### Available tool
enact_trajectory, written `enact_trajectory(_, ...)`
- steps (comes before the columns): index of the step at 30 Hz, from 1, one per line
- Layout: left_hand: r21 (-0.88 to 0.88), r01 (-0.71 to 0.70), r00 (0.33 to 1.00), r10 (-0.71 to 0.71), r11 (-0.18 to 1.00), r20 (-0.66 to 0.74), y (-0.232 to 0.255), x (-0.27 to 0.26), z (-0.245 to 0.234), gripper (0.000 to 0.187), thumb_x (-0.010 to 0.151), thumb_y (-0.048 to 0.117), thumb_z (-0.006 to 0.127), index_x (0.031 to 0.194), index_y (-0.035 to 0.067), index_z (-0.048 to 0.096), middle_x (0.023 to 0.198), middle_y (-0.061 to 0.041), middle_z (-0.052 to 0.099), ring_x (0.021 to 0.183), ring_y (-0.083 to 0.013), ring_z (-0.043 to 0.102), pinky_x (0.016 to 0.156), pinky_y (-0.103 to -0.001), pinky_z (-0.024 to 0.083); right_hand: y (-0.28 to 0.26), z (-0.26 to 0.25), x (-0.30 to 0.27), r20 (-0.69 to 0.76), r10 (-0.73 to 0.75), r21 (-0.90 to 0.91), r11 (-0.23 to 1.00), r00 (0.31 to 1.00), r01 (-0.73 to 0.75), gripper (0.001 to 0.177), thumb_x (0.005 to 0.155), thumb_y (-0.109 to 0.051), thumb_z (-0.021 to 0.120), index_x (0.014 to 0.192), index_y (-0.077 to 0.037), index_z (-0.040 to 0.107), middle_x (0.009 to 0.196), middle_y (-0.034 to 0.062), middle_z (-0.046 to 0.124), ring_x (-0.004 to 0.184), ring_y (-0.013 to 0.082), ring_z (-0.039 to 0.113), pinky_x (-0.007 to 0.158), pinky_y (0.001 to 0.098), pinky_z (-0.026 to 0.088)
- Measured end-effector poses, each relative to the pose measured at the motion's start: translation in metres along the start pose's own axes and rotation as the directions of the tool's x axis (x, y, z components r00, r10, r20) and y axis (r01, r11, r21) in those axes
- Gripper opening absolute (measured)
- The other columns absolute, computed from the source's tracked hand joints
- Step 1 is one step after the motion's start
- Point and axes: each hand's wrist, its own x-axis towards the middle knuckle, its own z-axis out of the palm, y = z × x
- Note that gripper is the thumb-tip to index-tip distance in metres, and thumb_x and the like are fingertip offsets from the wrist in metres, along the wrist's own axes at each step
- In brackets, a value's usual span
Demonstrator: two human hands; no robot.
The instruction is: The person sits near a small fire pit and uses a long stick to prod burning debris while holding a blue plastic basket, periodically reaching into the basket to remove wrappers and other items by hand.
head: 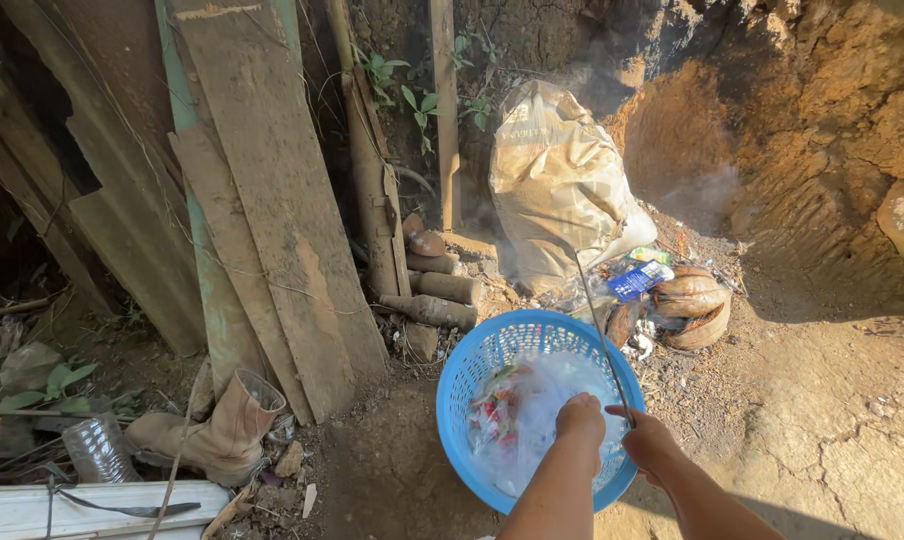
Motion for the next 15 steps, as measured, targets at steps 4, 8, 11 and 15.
enact_trajectory(4, 0.136, 0.020, 0.999, -0.016, 0.991, -0.030, -0.008, -0.011, -0.012, 0.044, 0.103, 0.033, 0.045, 0.142, 0.016, 0.057, 0.144, -0.010, 0.061, 0.128, -0.0290, 0.062, 0.103, -0.042, 0.052, 0.043, 0.041, 0.026, 0.011, -0.269, -0.271, 0.926, 0.963, 0.262, 0.053, 0.087, 0.001, 0.056, 0.134, -0.023, 0.067, 0.095, 0.0177, 0.079, 0.077, 0.0258, 0.071, 0.070, 0.0402, 0.054)
enact_trajectory(8, -0.041, 0.126, 0.991, -0.128, 0.991, -0.043, -0.023, 0.004, -0.028, 0.044, 0.103, 0.032, 0.045, 0.142, 0.019, 0.061, 0.143, -0.009, 0.060, 0.129, -0.0285, 0.060, 0.103, -0.047, 0.049, 0.033, 0.057, 0.027, -0.005, -0.384, -0.457, 0.822, 0.923, 0.339, 0.055, 0.085, -0.003, 0.059, 0.132, -0.029, 0.070, 0.096, 0.0191, 0.079, 0.082, 0.0279, 0.075, 0.074, 0.0386, 0.056)
enact_trajectory(11, 0.084, -0.069, 0.992, 0.078, 0.994, -0.103, -0.030, 0.017, -0.033, 0.043, 0.103, 0.037, 0.052, 0.142, 0.020, 0.059, 0.143, -0.004, 0.063, 0.128, -0.0269, 0.063, 0.103, -0.045, 0.052, -0.001, 0.040, 0.012, -0.089, -0.299, -0.494, 0.841, 0.950, 0.219, 0.069, 0.084, 0.004, 0.051, 0.140, -0.035, 0.065, 0.096, 0.0206, 0.077, 0.076, 0.0312, 0.077, 0.071, 0.0420, 0.058)
enact_trajectory(15, -0.011, 0.122, 0.991, -0.123, 0.992, -0.048, -0.019, 0.005, -0.033, 0.047, 0.104, 0.038, 0.048, 0.151, 0.031, 0.049, 0.149, 0.002, 0.056, 0.130, -0.0255, 0.056, 0.098, -0.055, 0.048, -0.020, 0.015, -0.004, -0.156, -0.272, -0.507, 0.847, 0.950, 0.159, 0.070, 0.085, 0.004, 0.050, 0.141, -0.034, 0.065, 0.091, 0.0210, 0.075, 0.069, 0.0307, 0.077, 0.069, 0.0431, 0.060)
